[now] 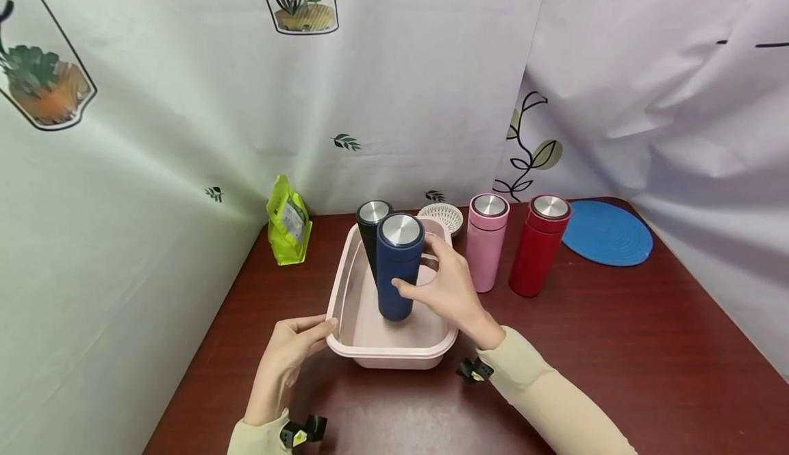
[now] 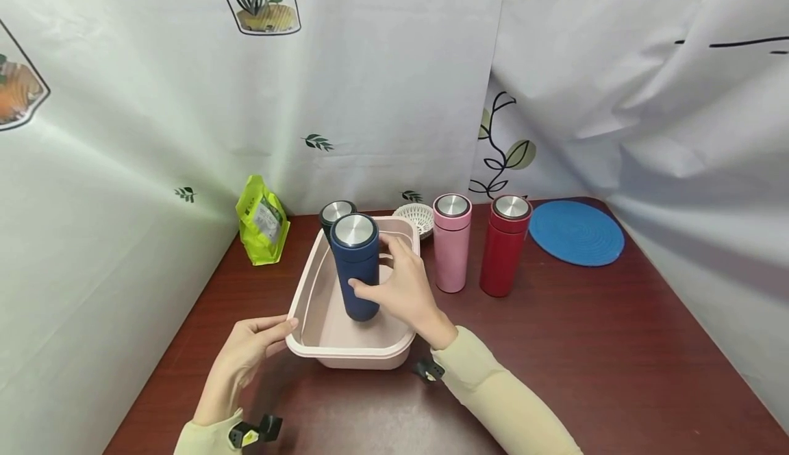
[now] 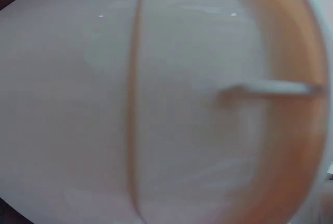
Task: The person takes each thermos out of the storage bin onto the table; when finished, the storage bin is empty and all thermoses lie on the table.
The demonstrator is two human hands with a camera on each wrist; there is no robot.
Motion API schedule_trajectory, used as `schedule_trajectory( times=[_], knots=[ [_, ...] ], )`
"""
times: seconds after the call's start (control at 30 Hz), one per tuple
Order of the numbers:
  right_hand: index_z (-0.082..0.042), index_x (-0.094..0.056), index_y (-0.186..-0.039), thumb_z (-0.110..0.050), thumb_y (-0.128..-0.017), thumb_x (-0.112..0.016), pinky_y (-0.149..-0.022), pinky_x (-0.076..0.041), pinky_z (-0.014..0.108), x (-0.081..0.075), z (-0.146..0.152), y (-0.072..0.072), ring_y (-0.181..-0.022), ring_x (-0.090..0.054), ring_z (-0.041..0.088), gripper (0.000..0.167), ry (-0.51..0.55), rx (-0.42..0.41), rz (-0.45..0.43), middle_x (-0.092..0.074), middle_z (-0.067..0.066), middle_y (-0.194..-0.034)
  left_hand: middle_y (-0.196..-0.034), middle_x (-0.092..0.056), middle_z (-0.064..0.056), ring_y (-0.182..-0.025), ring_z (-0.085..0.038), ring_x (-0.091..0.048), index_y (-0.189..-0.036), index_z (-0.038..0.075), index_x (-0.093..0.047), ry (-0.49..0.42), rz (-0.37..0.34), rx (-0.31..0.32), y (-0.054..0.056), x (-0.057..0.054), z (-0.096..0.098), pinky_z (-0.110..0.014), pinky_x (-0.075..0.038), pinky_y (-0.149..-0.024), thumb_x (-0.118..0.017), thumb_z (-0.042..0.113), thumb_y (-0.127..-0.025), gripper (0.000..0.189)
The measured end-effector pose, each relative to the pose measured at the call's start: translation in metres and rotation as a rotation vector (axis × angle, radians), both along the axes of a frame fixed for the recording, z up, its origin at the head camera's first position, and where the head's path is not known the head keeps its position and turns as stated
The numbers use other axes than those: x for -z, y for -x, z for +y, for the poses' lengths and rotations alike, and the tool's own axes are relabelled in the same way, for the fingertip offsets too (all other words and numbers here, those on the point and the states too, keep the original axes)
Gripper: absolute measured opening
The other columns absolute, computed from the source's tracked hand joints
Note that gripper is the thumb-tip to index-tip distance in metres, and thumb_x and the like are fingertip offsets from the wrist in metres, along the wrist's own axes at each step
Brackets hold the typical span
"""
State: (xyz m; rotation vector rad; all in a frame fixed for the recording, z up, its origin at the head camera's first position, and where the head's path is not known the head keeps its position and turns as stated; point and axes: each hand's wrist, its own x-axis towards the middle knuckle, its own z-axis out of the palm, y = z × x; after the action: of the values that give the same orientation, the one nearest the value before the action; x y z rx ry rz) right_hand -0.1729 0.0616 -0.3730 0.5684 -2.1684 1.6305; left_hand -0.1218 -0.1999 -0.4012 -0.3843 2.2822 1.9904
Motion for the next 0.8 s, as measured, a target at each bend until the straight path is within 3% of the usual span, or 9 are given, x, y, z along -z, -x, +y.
schedule_trajectory(
  times=[0.8],
  knots=[
    [-0.013, -0.059, -0.128, -0.003, -0.066, -0.089, -0.091, -0.055, 0.029, -0.033, 0.041, -0.032, -0.103, -0.067, 0.013, 0.069, 0.063, 0.061, 0.168, -0.068, 0.002, -0.116, -0.112, -0.066, -0.026, -0.090, -0.022, -0.070, -0.118, -0.017, -0.061, 0.024, 0.001, -0.006, -0.002, -0.001, 0.001, -0.034, -0.060, -0.081, -0.070, 0.007, -0.087, 0.040]
  ],
)
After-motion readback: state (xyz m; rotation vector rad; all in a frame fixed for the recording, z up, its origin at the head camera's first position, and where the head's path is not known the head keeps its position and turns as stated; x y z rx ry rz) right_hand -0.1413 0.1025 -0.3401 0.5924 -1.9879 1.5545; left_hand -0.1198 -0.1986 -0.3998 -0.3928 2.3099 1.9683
